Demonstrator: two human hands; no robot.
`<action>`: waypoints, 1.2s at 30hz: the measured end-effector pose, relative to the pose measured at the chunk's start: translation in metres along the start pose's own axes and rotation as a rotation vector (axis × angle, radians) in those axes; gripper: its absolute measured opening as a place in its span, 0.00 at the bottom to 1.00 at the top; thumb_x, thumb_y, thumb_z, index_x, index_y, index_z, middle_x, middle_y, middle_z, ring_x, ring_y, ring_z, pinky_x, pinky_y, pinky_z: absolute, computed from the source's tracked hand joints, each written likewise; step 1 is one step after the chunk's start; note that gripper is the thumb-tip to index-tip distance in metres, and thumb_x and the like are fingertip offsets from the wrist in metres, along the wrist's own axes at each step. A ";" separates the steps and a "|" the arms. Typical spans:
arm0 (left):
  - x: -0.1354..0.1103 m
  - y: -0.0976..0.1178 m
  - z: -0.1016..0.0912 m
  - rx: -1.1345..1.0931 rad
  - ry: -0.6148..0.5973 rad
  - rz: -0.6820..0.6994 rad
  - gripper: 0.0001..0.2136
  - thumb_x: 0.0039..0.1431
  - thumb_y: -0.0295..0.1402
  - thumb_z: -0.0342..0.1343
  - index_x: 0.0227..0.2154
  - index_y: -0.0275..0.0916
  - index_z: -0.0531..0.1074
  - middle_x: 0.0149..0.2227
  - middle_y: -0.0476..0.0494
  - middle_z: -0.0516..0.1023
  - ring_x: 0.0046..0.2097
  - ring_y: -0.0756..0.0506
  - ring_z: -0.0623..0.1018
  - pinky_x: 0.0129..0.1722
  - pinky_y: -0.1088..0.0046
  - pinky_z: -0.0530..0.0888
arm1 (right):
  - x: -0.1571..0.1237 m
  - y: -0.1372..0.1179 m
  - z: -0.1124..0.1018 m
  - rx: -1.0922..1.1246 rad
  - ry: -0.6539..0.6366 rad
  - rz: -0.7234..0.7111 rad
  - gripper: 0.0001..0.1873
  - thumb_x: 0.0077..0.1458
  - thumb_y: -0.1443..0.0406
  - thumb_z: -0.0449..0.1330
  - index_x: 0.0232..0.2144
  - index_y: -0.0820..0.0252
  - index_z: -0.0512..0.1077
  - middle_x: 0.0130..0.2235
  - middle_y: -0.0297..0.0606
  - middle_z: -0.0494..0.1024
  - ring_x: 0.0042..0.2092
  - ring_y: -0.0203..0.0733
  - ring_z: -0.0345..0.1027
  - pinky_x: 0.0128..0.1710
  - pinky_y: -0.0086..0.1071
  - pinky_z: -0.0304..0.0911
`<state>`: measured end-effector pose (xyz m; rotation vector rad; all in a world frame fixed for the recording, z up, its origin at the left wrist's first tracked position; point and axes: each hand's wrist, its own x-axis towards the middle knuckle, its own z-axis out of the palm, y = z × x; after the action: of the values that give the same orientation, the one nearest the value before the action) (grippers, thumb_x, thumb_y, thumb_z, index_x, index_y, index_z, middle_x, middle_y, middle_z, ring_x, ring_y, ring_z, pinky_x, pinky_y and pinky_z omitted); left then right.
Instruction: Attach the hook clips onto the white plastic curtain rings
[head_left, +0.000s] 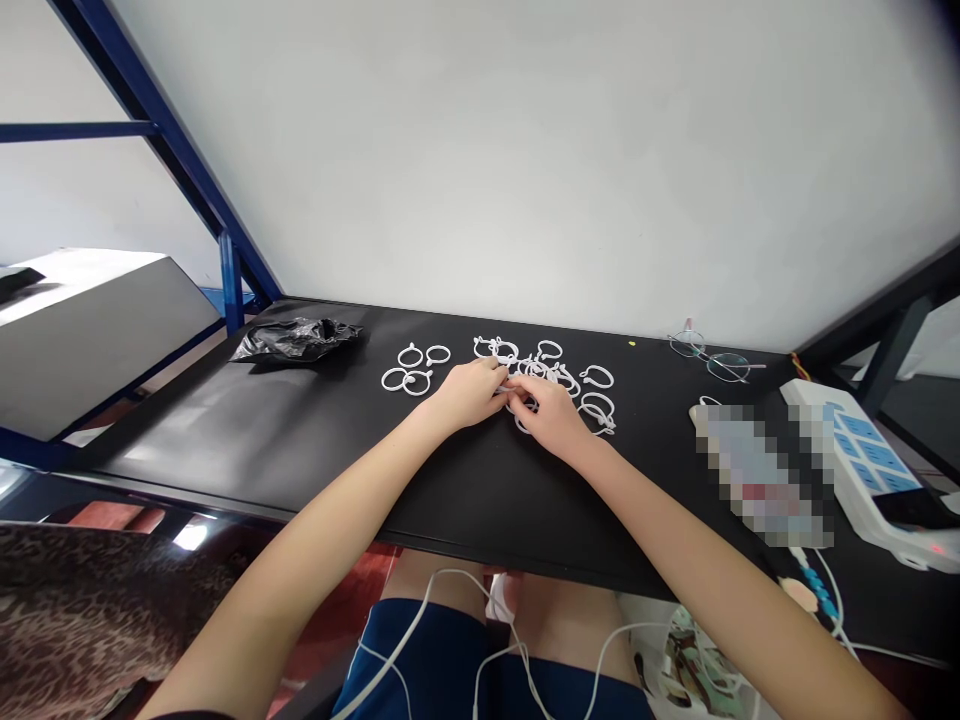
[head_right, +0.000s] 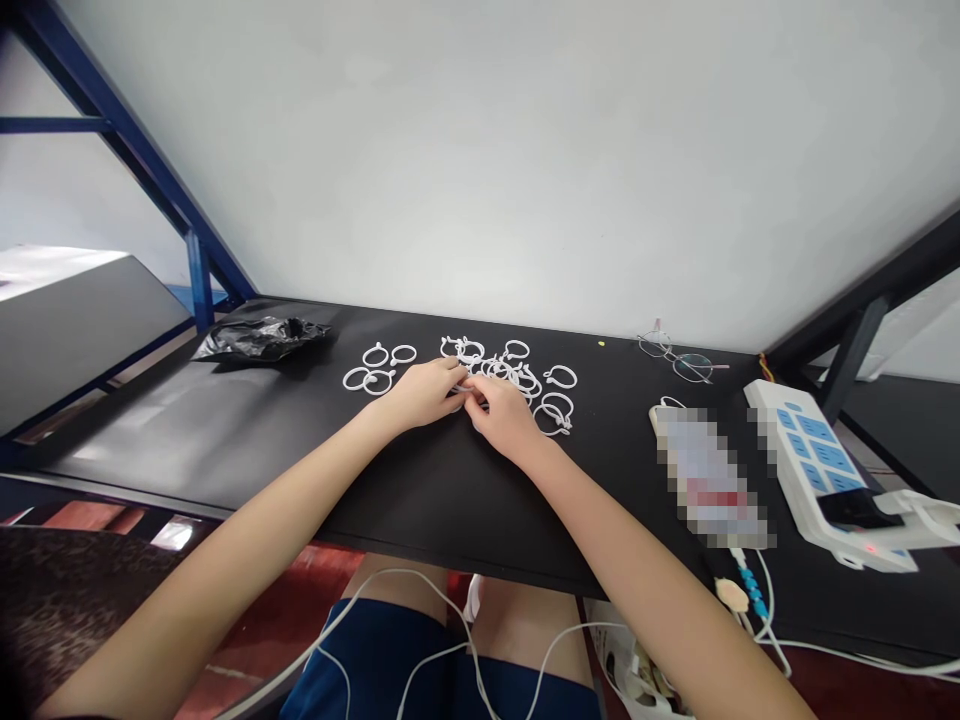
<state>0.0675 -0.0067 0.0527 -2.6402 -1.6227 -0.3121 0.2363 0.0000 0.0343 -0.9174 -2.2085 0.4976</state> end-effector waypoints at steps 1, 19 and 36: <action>0.000 0.000 0.000 0.002 -0.002 -0.001 0.09 0.63 0.36 0.48 0.35 0.37 0.69 0.39 0.42 0.72 0.42 0.44 0.75 0.36 0.72 0.71 | 0.000 0.000 0.000 0.001 0.000 -0.001 0.10 0.55 0.71 0.53 0.37 0.57 0.73 0.31 0.34 0.78 0.33 0.40 0.71 0.37 0.35 0.65; -0.001 0.003 -0.001 -0.001 -0.011 -0.023 0.09 0.63 0.36 0.48 0.35 0.37 0.68 0.40 0.41 0.73 0.43 0.44 0.75 0.37 0.73 0.72 | -0.001 -0.002 -0.001 -0.011 -0.017 0.016 0.10 0.55 0.71 0.53 0.37 0.58 0.73 0.31 0.35 0.78 0.34 0.41 0.71 0.38 0.35 0.65; -0.001 0.004 -0.003 -0.003 -0.022 -0.026 0.08 0.63 0.35 0.47 0.36 0.37 0.68 0.40 0.41 0.73 0.44 0.44 0.74 0.38 0.71 0.72 | 0.000 -0.003 -0.003 -0.013 -0.029 0.013 0.10 0.56 0.71 0.53 0.37 0.58 0.73 0.31 0.35 0.77 0.34 0.40 0.71 0.38 0.35 0.64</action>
<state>0.0705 -0.0097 0.0554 -2.6365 -1.6651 -0.2870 0.2371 -0.0022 0.0376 -0.9368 -2.2356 0.5064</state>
